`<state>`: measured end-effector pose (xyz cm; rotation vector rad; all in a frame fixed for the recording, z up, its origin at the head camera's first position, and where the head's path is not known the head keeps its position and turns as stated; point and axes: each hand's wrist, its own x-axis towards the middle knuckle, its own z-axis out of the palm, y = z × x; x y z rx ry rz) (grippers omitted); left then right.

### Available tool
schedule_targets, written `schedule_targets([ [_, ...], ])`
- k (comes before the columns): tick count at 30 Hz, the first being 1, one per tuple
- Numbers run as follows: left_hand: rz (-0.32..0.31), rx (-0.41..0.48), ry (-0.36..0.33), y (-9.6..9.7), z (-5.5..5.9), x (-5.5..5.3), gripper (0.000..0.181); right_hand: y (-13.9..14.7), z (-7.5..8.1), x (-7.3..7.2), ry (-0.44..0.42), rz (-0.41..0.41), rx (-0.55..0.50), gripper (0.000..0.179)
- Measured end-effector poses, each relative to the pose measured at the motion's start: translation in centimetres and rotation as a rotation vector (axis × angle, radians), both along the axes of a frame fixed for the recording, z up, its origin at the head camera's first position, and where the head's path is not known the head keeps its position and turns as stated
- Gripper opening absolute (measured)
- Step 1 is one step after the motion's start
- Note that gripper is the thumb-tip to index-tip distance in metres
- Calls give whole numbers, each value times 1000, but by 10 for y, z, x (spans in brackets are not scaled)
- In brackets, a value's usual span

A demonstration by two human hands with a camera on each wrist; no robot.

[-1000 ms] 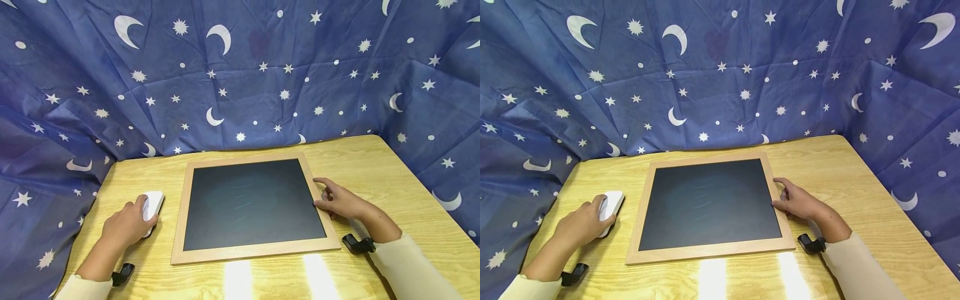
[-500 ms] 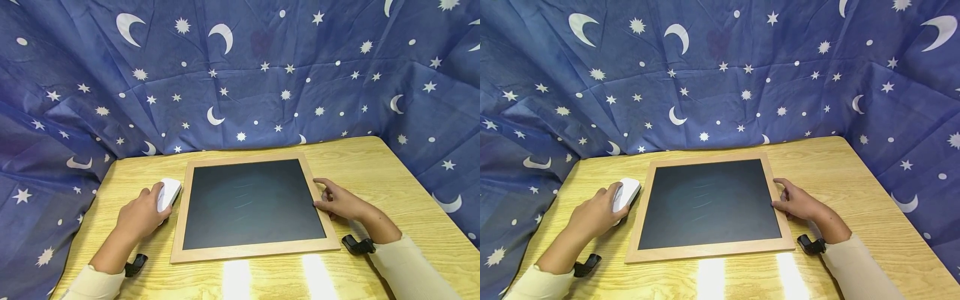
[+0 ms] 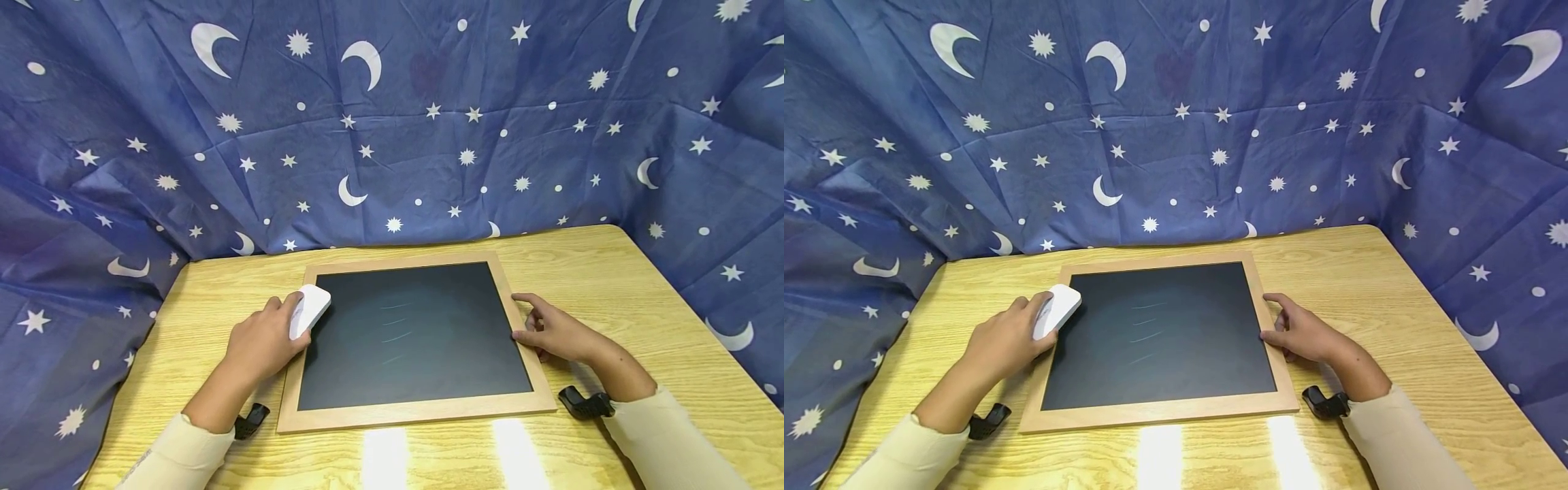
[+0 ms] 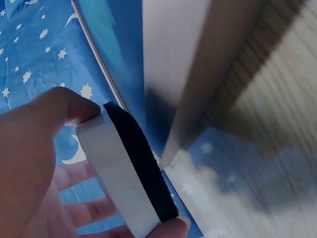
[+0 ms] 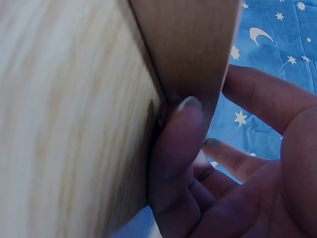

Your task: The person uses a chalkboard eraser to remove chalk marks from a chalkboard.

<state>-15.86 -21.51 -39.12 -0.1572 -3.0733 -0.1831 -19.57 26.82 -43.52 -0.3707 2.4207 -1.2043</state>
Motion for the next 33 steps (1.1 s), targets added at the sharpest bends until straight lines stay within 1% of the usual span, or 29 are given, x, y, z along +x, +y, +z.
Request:
schedule_targets([
  [12,-70,-29,28,21,-2,-7,66,0,-2,1,0,-3,-8,81],
  [16,-91,-55,24,27,-3,-9,66,0,-3,0,1,-2,-13,80],
  [19,-106,-68,14,29,-7,-11,66,0,-3,0,2,0,-16,80],
  [23,-112,-71,6,30,-10,-12,65,0,-3,0,2,-2,-13,80],
  [29,-125,-76,19,33,-7,-14,65,0,-1,-1,-1,-8,-8,80],
  [33,-145,-86,37,37,-6,-17,65,0,-1,-1,6,-8,-7,80],
])
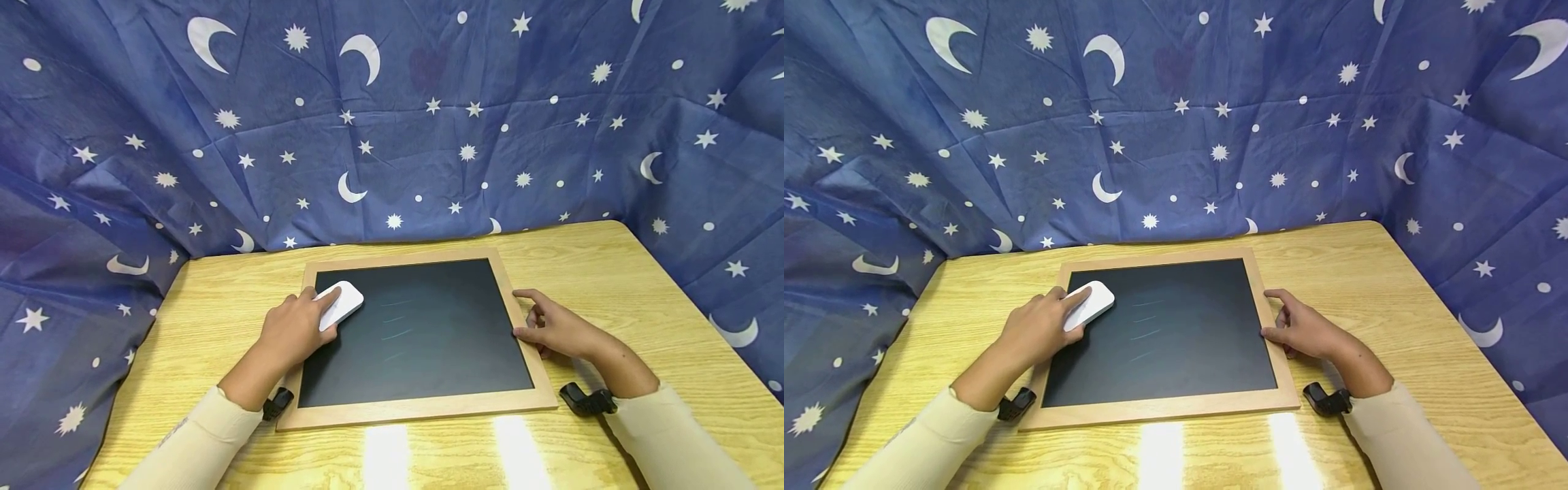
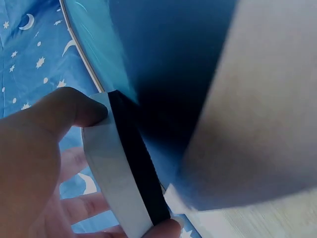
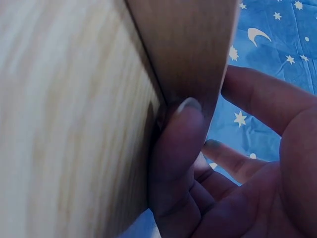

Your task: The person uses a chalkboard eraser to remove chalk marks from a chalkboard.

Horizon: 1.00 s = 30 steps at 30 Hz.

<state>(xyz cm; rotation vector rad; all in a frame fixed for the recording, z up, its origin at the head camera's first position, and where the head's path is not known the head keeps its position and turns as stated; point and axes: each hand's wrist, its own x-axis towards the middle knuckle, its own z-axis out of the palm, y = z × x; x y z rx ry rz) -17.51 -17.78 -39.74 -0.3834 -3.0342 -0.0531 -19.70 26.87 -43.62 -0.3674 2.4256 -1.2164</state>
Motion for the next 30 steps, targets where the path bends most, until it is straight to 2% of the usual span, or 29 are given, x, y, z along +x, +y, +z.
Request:
schedule_targets([
  [7,-58,-20,22,13,0,-4,64,1,-1,1,2,-1,-4,80],
  [17,-102,-14,45,24,0,-14,63,1,0,-1,10,-3,-6,79],
  [30,-125,-23,-50,52,4,-24,65,0,0,-1,9,-4,0,79],
])
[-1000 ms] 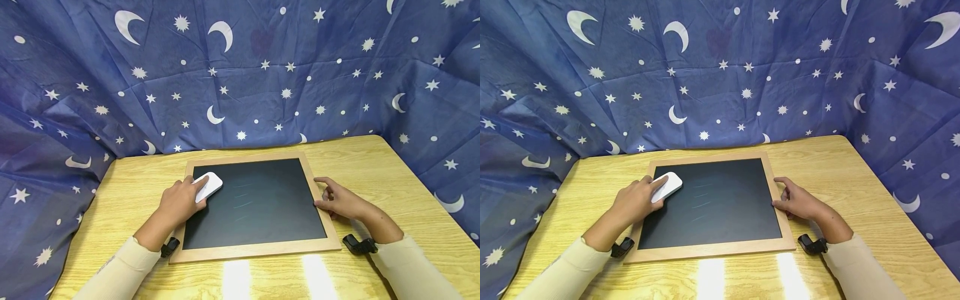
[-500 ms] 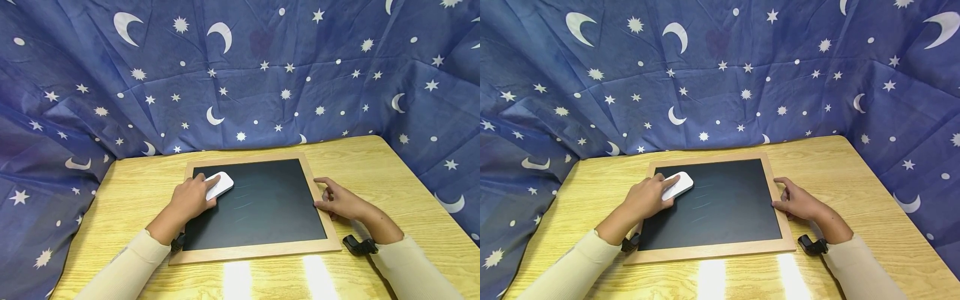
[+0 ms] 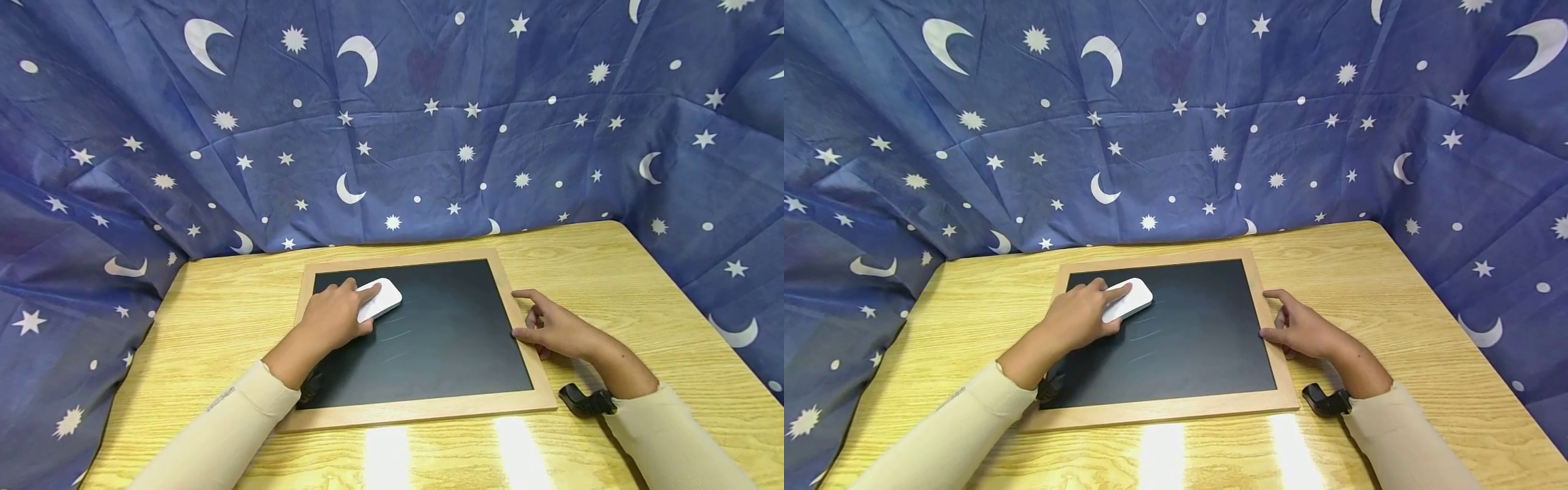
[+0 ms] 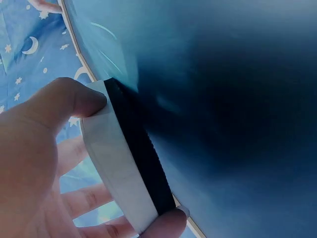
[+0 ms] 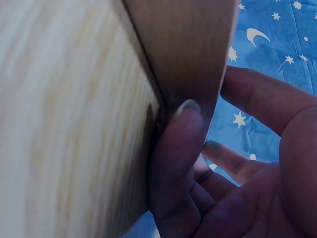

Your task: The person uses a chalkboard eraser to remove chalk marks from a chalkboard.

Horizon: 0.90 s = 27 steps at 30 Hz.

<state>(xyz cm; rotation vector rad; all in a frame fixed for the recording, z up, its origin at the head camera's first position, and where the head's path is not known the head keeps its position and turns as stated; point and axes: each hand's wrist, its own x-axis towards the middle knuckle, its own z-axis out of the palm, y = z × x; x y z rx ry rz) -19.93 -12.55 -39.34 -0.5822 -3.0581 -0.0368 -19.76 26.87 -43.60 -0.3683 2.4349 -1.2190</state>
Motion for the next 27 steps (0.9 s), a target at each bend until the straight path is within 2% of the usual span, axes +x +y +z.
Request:
schedule_targets([
  [10,0,-18,-79,30,4,-11,66,0,-1,-1,-13,-4,-5,78],
  [14,-1,-20,-99,36,6,-14,66,0,0,-1,-13,-1,-8,79],
  [20,16,-28,-130,31,12,-12,65,-2,0,-1,-12,3,-8,79],
  [27,37,-45,-118,9,11,-7,64,0,0,0,-17,-10,-1,79],
])
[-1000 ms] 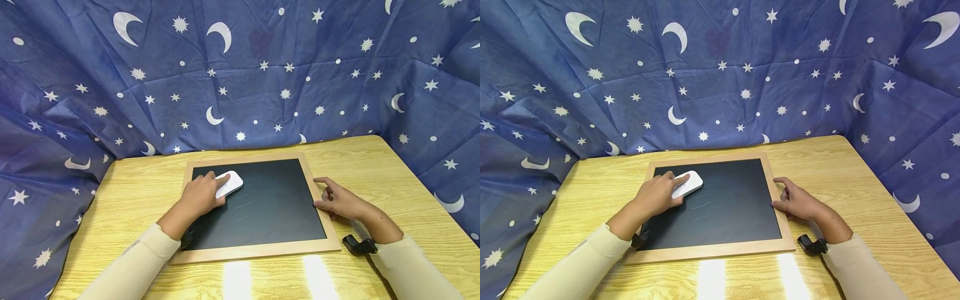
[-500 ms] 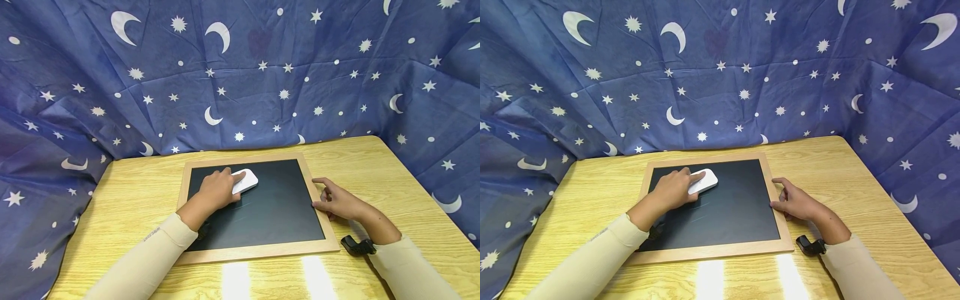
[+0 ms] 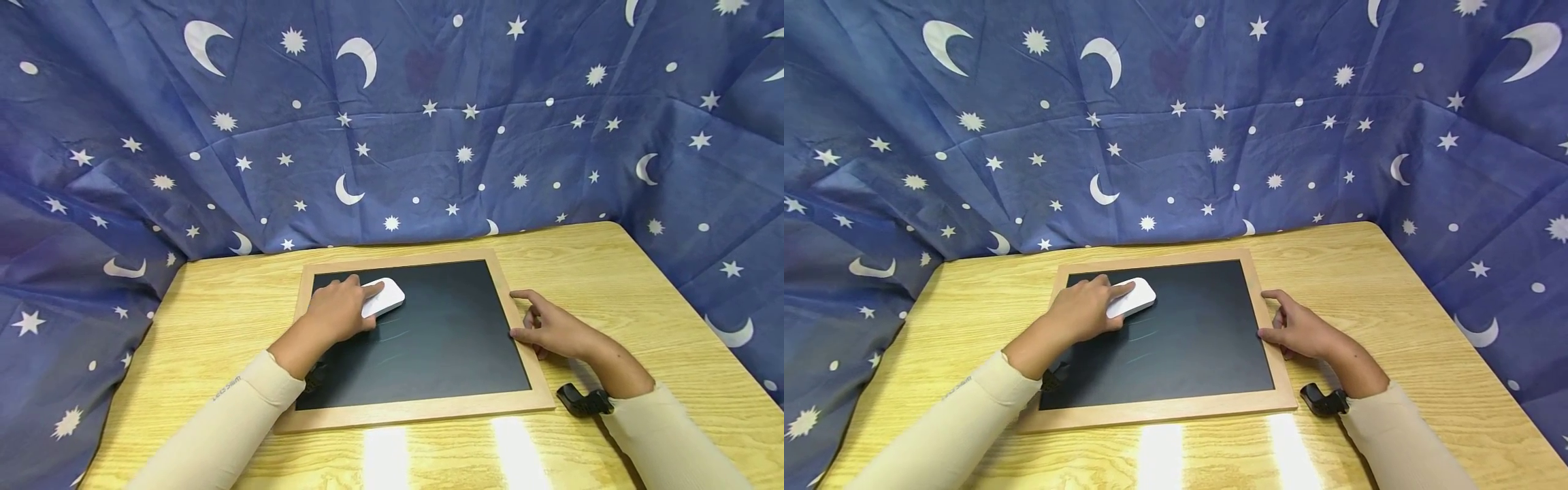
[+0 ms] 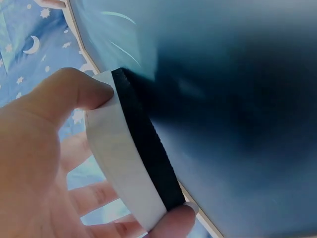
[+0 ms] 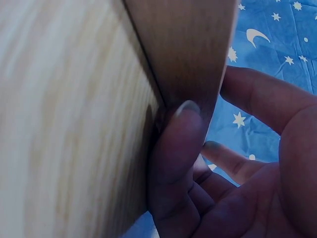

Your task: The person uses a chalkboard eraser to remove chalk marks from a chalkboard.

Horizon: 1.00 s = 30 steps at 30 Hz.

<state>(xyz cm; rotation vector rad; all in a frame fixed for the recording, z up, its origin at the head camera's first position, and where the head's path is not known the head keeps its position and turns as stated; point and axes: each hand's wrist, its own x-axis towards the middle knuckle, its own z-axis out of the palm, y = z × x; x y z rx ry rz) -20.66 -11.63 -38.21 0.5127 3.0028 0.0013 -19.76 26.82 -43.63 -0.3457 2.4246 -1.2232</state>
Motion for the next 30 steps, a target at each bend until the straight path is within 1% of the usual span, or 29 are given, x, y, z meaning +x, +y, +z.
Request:
schedule_targets([
  [4,11,4,24,-21,-1,6,64,1,-1,0,-3,-2,1,79],
  [9,47,48,45,-51,-3,21,63,0,-1,0,-1,1,0,79],
  [12,71,68,39,-66,-2,30,63,0,-1,0,3,2,-4,79],
  [15,94,76,31,-76,0,38,64,0,-1,1,5,3,-8,80],
  [19,96,87,27,-81,2,43,64,1,-1,0,9,4,-10,80],
  [22,83,84,39,-81,3,44,64,1,-2,0,12,3,-12,80],
  [25,70,74,58,-79,4,43,63,1,-2,0,13,2,-16,81],
  [30,35,59,71,-72,1,35,62,0,-1,0,12,0,-17,80],
])
